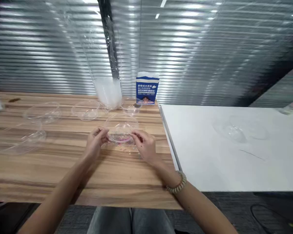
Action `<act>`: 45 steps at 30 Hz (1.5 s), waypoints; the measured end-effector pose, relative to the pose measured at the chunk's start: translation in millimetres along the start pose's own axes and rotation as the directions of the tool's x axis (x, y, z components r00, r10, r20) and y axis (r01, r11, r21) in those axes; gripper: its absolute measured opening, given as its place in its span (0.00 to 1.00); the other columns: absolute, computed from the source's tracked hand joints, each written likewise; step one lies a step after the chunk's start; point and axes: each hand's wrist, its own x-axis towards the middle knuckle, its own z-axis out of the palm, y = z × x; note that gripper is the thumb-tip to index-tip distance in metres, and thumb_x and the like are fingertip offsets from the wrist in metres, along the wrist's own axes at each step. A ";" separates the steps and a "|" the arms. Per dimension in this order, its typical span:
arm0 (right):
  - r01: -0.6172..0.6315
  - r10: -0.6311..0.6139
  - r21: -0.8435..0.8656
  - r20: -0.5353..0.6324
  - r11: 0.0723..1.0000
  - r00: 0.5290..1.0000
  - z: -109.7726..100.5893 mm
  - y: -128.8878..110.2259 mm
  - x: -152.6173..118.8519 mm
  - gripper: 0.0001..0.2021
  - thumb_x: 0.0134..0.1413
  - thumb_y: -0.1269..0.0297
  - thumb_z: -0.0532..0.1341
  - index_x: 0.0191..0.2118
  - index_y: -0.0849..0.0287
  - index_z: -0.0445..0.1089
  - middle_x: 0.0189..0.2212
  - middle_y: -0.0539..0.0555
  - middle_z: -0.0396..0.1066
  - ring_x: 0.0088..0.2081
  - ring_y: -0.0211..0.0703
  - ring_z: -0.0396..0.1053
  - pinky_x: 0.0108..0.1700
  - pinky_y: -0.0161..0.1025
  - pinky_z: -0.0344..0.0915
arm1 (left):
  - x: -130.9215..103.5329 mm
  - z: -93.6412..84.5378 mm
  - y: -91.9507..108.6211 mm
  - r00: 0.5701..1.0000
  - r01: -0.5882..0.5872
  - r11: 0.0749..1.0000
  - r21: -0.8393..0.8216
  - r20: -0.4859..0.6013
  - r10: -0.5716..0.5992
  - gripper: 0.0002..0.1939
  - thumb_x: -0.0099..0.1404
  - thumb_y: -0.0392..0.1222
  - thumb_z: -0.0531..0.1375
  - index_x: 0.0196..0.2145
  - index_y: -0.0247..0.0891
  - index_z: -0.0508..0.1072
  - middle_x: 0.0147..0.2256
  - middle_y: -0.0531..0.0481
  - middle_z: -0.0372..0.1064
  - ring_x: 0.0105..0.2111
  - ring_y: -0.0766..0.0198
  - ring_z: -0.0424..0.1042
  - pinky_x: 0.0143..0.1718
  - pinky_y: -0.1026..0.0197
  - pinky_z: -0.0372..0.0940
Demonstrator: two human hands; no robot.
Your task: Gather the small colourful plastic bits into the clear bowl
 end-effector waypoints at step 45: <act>-0.005 0.000 -0.029 -0.161 1.000 0.987 -6.3 7.5 6.4 0.06 0.56 0.68 0.58 0.33 0.59 0.73 0.34 0.55 0.67 0.37 0.40 0.68 0.32 0.37 0.66 | -7.4 0.8 6.7 0.984 -0.103 0.994 0.042 0.150 0.096 0.14 0.49 0.43 0.64 0.22 0.36 0.62 0.15 0.59 0.62 0.15 0.71 0.63 0.16 0.69 0.62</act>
